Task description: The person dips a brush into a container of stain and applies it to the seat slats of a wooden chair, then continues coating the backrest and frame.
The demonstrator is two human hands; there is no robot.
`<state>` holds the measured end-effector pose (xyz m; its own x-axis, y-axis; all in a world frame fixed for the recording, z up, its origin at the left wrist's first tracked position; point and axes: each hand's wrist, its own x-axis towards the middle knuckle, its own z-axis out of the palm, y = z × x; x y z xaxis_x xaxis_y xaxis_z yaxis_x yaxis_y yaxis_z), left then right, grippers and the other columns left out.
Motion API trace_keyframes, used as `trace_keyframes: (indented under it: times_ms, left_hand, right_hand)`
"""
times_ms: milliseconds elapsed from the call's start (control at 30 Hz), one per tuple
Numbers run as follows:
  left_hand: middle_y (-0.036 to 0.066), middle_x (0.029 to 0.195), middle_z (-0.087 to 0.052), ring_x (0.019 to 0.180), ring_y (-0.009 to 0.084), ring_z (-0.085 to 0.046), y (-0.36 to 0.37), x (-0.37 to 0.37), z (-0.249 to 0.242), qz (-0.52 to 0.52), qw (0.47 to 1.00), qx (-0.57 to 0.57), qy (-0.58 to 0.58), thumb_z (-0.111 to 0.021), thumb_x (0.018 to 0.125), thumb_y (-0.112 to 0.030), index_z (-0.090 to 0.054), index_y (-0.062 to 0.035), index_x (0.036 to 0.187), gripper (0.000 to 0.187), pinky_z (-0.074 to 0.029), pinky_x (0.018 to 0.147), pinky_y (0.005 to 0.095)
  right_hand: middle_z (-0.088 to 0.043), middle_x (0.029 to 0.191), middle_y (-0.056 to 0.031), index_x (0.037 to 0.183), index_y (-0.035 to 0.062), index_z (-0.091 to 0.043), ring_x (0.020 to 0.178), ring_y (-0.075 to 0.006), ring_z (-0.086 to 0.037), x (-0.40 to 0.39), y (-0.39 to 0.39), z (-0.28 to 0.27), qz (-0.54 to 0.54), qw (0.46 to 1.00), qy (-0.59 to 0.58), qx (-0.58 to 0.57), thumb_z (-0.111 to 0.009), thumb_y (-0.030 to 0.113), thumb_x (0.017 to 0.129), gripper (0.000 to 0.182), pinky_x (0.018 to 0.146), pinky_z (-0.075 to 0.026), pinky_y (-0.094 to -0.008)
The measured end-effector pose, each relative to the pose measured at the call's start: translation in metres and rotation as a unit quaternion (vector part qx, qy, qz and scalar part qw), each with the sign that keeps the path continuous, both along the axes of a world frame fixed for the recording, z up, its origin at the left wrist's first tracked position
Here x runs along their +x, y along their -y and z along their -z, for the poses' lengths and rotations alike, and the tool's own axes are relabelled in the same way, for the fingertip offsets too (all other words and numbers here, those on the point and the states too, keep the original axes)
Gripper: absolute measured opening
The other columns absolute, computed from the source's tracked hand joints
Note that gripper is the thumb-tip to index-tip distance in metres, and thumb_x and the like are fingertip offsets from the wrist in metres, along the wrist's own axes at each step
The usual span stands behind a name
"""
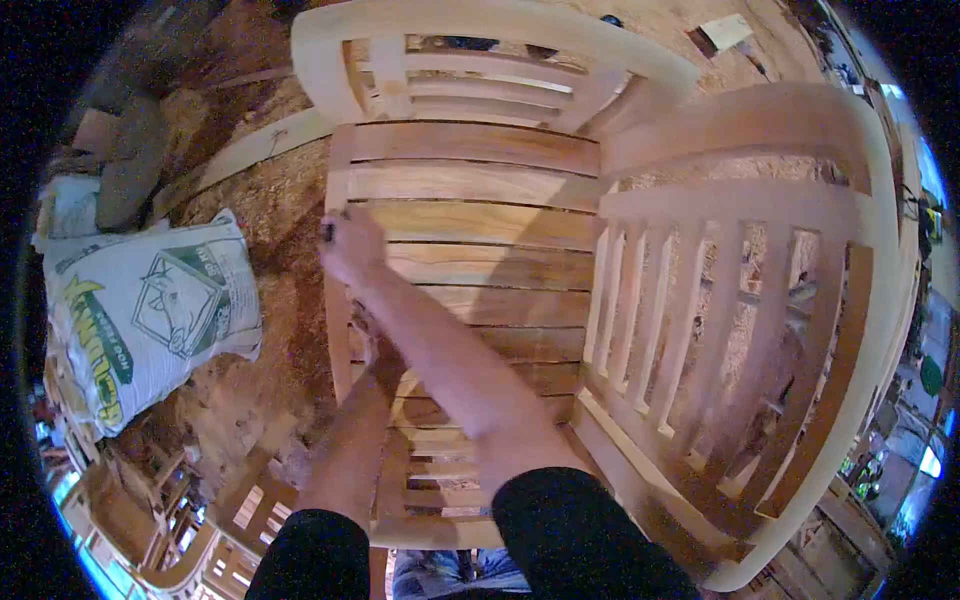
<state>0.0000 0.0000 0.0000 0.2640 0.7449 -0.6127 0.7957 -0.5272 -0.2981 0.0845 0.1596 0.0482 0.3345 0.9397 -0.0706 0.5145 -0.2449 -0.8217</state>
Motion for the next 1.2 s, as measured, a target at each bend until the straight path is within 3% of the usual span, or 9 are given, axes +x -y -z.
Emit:
trace_keyframes:
  times_ms: [67,167,200,400,567,667,800,1067,1200]
  left_hand:
    - [0.047,0.162,-0.006,0.148,0.0659,-0.016,-0.024,-0.011,-0.038,-0.007,0.996,-0.089,0.031,-0.072,0.086,-0.048,-0.010,-0.0028,0.166,0.111,-0.017,0.121,0.0705]
    - [0.048,0.161,-0.007,0.148,0.0663,-0.016,-0.014,0.044,-0.078,-0.045,0.989,-0.141,0.008,-0.077,0.083,-0.053,-0.008,0.0010,0.165,0.120,-0.019,0.121,0.0698]
    - [0.047,0.161,-0.008,0.148,0.0659,-0.015,0.015,0.007,0.012,0.022,0.997,0.075,0.009,-0.084,0.074,-0.062,-0.005,0.0026,0.164,0.137,-0.020,0.121,0.0695]
    - [0.047,0.161,-0.007,0.148,0.0665,-0.014,-0.013,0.034,-0.063,-0.062,0.992,-0.107,0.023,-0.090,0.064,-0.066,0.000,0.0030,0.164,0.150,-0.021,0.120,0.0697]
    - [0.047,0.160,-0.006,0.149,0.0657,-0.013,-0.010,0.035,-0.063,-0.055,0.993,-0.107,0.011,-0.087,0.066,-0.068,0.003,0.0041,0.163,0.151,-0.017,0.122,0.0686]
    - [0.049,0.160,-0.003,0.148,0.0665,-0.011,-0.015,0.039,-0.065,-0.066,0.990,-0.120,0.020,-0.088,0.066,-0.066,0.004,0.0047,0.163,0.151,-0.014,0.122,0.0692]
    - [0.049,0.160,0.000,0.148,0.0672,-0.008,-0.016,0.041,-0.072,-0.076,0.988,-0.135,0.015,-0.089,0.066,-0.065,0.004,0.0052,0.163,0.152,-0.011,0.122,0.0699]
    - [0.049,0.160,-0.001,0.149,0.0667,-0.008,-0.013,0.037,-0.066,-0.075,0.989,-0.125,0.026,-0.089,0.065,-0.066,0.003,0.0054,0.163,0.152,-0.010,0.122,0.0699]
    - [0.049,0.160,-0.002,0.150,0.0654,-0.008,-0.018,0.039,-0.068,-0.069,0.988,-0.141,0.013,-0.089,0.066,-0.066,0.001,0.0057,0.163,0.150,-0.010,0.123,0.0694]
  right_hand:
    - [-0.077,0.093,-0.0166,0.100,0.0081,-0.078,0.084,-0.0268,-0.075,-0.007,-0.013,-0.017,0.062,0.991,-0.048,0.107,-0.073,0.023,0.088,0.020,0.079,-0.059,-0.0402]
    - [-0.076,0.089,-0.0150,0.098,0.0037,-0.075,0.078,-0.0230,-0.072,0.113,0.049,0.007,0.165,0.980,-0.076,-0.078,-0.070,0.025,0.092,0.023,0.072,-0.055,-0.0387]
    - [-0.073,0.077,-0.0109,0.091,0.0015,-0.075,0.070,-0.0196,-0.066,0.147,0.069,0.035,0.227,0.957,-0.152,-0.099,-0.073,0.029,0.090,0.027,0.070,-0.054,-0.0420]
    - [-0.074,0.096,-0.0127,0.096,0.0104,-0.073,0.086,-0.0329,-0.073,0.341,0.203,0.021,0.239,0.939,0.247,-0.017,-0.073,0.019,0.086,0.014,0.070,-0.059,-0.0447]
    - [-0.067,0.094,-0.0095,0.101,0.0151,-0.071,0.088,-0.0302,-0.067,0.289,0.193,0.029,0.168,0.885,0.433,0.020,-0.076,0.012,0.078,0.023,0.074,-0.056,-0.0434]
    - [-0.067,0.094,-0.0111,0.099,0.0180,-0.072,0.087,-0.0330,-0.065,0.226,0.162,-0.010,0.188,0.952,0.234,-0.060,-0.074,0.012,0.080,0.020,0.073,-0.055,-0.0462]
    - [-0.065,0.091,-0.0107,0.092,0.0155,-0.068,0.084,-0.0339,-0.065,0.255,0.180,-0.015,0.247,0.907,0.338,-0.042,-0.074,0.010,0.080,0.014,0.071,-0.053,-0.0469]
    - [-0.063,0.101,-0.0137,0.098,0.0217,-0.071,0.092,-0.0383,-0.067,0.235,0.172,-0.029,0.231,0.964,0.120,-0.047,-0.075,0.015,0.083,0.017,0.073,-0.055,-0.0506]
    - [-0.062,0.100,-0.0116,0.097,0.0204,-0.068,0.088,-0.0353,-0.067,0.278,0.198,-0.008,0.299,0.899,0.263,-0.184,-0.074,0.008,0.082,0.021,0.072,-0.054,-0.0487]
